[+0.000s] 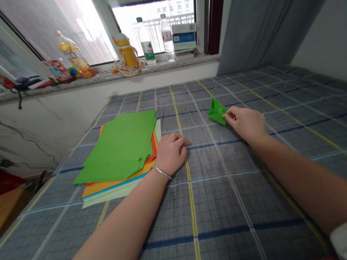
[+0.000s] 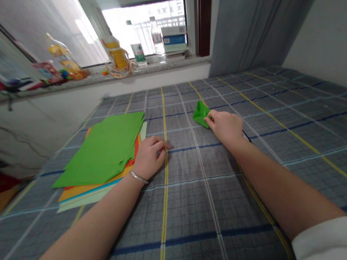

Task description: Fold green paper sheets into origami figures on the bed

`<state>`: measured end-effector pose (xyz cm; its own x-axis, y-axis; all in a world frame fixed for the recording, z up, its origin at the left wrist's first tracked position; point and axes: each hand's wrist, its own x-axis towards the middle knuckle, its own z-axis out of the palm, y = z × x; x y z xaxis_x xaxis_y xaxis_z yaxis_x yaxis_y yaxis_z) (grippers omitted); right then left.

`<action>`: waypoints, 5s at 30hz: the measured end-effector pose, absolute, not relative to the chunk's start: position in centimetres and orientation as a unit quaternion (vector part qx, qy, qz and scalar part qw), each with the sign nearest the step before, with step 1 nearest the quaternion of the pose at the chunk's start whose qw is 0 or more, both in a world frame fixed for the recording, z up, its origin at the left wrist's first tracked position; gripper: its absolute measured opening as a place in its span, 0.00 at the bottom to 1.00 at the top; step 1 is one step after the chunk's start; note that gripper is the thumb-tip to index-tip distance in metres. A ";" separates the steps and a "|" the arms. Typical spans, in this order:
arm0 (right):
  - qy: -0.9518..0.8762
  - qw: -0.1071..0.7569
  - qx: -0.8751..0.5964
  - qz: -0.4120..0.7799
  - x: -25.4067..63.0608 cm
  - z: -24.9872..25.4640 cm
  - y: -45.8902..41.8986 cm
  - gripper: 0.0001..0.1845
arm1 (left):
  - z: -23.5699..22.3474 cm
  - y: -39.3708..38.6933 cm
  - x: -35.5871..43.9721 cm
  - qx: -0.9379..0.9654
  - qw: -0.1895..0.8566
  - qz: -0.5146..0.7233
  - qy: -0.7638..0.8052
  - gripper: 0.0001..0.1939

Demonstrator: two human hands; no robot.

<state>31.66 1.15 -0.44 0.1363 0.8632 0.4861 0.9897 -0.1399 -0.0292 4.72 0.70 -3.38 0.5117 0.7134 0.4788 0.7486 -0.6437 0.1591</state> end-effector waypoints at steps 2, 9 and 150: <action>-0.628 0.163 -0.736 -0.195 31.9 -1.0 1.9 0.17 | -3.4 0.8 4.7 -0.870 0.031 -0.254 -0.422 0.11; -0.657 0.145 -0.710 -0.208 31.8 -2.1 2.7 0.16 | -3.5 0.9 4.7 -0.872 0.022 -0.240 -0.426 0.11; -0.846 -0.009 -0.327 0.421 32.0 0.6 -4.3 0.11 | -3.7 3.3 1.3 -0.831 -0.089 -0.148 -0.529 0.46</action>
